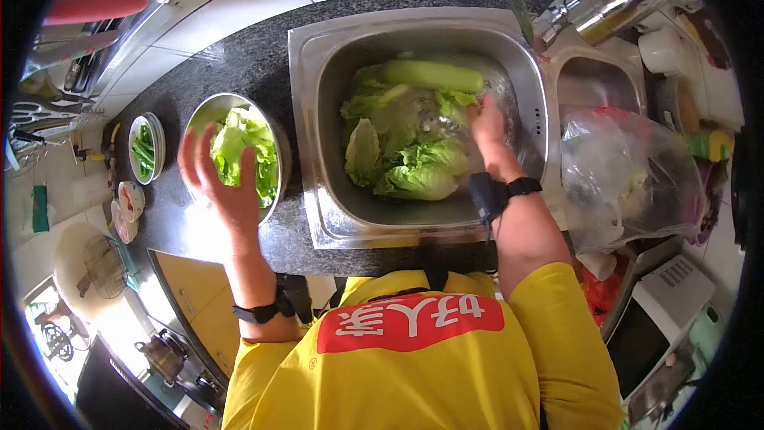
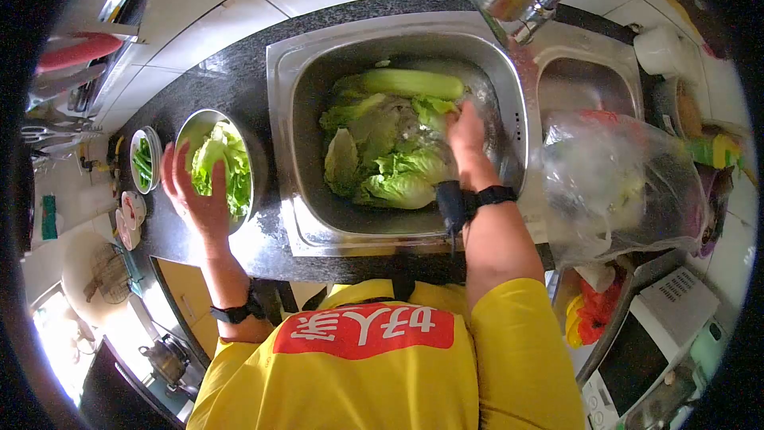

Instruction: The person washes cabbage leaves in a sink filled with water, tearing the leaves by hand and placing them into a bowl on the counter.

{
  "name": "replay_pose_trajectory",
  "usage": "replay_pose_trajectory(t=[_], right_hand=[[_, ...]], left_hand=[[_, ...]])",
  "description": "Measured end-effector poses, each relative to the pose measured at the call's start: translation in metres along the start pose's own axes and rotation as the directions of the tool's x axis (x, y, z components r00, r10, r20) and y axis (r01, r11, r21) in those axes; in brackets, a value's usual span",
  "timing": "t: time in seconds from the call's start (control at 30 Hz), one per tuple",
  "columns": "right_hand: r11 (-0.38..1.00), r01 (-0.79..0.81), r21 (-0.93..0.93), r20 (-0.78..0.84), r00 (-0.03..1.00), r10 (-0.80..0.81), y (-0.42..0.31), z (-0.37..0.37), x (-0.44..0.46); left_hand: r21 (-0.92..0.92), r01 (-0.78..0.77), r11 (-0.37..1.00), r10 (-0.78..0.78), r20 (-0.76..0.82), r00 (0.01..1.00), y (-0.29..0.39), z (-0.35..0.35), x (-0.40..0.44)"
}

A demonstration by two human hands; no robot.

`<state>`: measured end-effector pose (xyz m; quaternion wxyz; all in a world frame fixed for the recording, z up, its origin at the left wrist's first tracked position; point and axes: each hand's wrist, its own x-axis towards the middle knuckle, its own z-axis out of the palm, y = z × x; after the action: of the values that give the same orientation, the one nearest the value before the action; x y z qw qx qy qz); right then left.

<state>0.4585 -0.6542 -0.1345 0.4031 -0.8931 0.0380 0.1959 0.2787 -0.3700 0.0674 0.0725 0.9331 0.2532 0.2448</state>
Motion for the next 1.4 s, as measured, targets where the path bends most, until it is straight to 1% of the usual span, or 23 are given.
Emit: replay_pose_trajectory(t=[0.07, 0.1, 0.2, 0.23, 0.3, 0.37, 0.43, 0.53, 0.57, 0.63, 0.7, 0.77, 0.8, 0.83, 0.9, 0.93, 0.97, 1.07, 1.17, 1.23, 1.3, 1.37, 1.4], right_hand=[[0.966, 0.25, -0.06, 0.051, 0.968, -0.247, 0.052, 0.038, 0.025], [0.85, 0.31, -0.427, 0.202, 0.948, -0.244, 0.027, 0.028, 0.005], [0.639, 0.46, -0.616, 0.293, 0.887, -0.356, 0.049, 0.014, 0.017], [0.553, 0.502, -0.665, 0.329, 0.862, -0.386, 0.045, 0.008, 0.015], [0.99, 0.102, -0.099, -0.116, 0.987, -0.113, 0.037, -0.005, 0.008], [0.816, 0.474, -0.332, 0.118, 0.879, -0.463, 0.06, 0.008, 0.02], [0.991, 0.084, -0.1, 0.104, 0.992, -0.073, 0.058, -0.004, 0.025], [0.999, -0.027, 0.039, -0.075, 0.997, 0.03, 0.049, -0.008, 0.027], [0.962, -0.039, 0.27, 0.081, 0.997, 0.018, 0.046, -0.009, 0.024], [0.939, -0.182, 0.292, 0.318, 0.944, 0.084, 0.029, -0.024, 0.018], [0.875, -0.232, 0.425, 0.363, 0.929, 0.07, 0.023, -0.029, 0.013], [0.79, -0.282, 0.545, 0.403, 0.914, 0.048, 0.019, -0.028, 0.013], [0.658, -0.304, 0.689, 0.338, 0.938, 0.079, 0.018, -0.024, 0.014], [0.502, -0.3, 0.811, 0.276, 0.953, 0.123, 0.018, -0.023, 0.014], [0.693, -0.286, 0.662, 0.262, 0.954, 0.143, 0.02, -0.027, 0.009], [0.842, -0.254, 0.476, 0.246, 0.958, 0.15, 0.019, -0.029, 0.007], [0.943, -0.208, 0.261, 0.23, 0.962, 0.149, 0.017, -0.03, 0.006], [0.978, -0.151, 0.145, 0.16, 0.979, 0.128, 0.048, -0.014, 0.021], [0.982, 0.009, -0.19, -0.072, 0.997, -0.023, 0.052, 0.001, 0.017], [0.915, 0.255, -0.313, 0.026, 0.965, -0.26, 0.052, 0.007, 0.015], [0.934, 0.201, -0.297, 0.108, 0.978, -0.176, 0.04, 0.004, 0.015], [0.894, -0.248, 0.373, 0.401, 0.912, 0.086, 0.022, -0.008, 0.009], [0.832, -0.317, 0.456, 0.498, 0.865, 0.057, 0.016, -0.006, 0.011]], left_hand=[[-0.188, -0.043, 0.981, 0.058, 0.071, 0.996, 0.039, 0.011, 0.0], [-0.415, -0.067, 0.908, 0.141, 0.152, 0.978, 0.055, 0.025, -0.003], [-0.579, -0.237, 0.78, 0.463, 0.28, 0.841, 0.095, 0.071, -0.017], [-0.646, -0.149, 0.748, 0.49, 0.387, 0.781, 0.101, 0.088, -0.023], [-0.702, -0.076, 0.708, 0.515, 0.439, 0.736, 0.11, 0.119, -0.033], [-0.688, -0.012, 0.725, 0.511, 0.526, 0.68, 0.116, 0.144, -0.034], [-0.651, 0.053, 0.757, 0.489, 0.618, 0.615, 0.118, 0.167, -0.038], [-0.583, 0.095, 0.807, 0.428, 0.687, 0.587, 0.124, 0.206, -0.036], [-0.592, 0.092, 0.801, 0.439, 0.684, 0.583, 0.129, 0.218, -0.04], [-0.549, -0.259, 0.795, 0.538, 0.44, 0.719, 0.139, 0.248, -0.055], [-0.554, -0.232, 0.799, 0.547, 0.512, 0.663, 0.142, 0.267, -0.058], [-0.435, 0.089, 0.896, 0.37, 0.842, 0.392, 0.149, 0.274, -0.056], [-0.251, 0.569, 0.783, 0.211, 0.968, 0.137, 0.158, 0.264, -0.049], [-0.251, 0.571, 0.782, 0.213, 0.968, 0.134, 0.158, 0.269, -0.053], [-0.045, 0.986, 0.16, 0.282, 0.959, -0.002, 0.156, 0.271, -0.064], [0.019, 0.999, 0.038, 0.265, 0.964, -0.029, 0.157, 0.268, -0.071], [0.021, 0.999, 0.037, 0.263, 0.964, -0.03, 0.155, 0.267, -0.073], [0.087, 0.996, -0.014, 0.369, 0.926, -0.076, 0.141, 0.27, -0.07], [0.115, 0.977, 0.179, 0.154, 0.978, -0.143, 0.137, 0.269, -0.057], [-0.114, 0.901, 0.419, 0.057, 0.993, 0.099, 0.139, 0.274, -0.058], [-0.197, 0.937, 0.288, 0.182, 0.972, 0.149, 0.141, 0.268, -0.061], [-0.259, 0.955, 0.147, 0.297, 0.932, 0.207, 0.148, 0.257, -0.062], [-0.205, 0.979, 0.018, 0.29, 0.938, 0.191, 0.152, 0.253, -0.063]])
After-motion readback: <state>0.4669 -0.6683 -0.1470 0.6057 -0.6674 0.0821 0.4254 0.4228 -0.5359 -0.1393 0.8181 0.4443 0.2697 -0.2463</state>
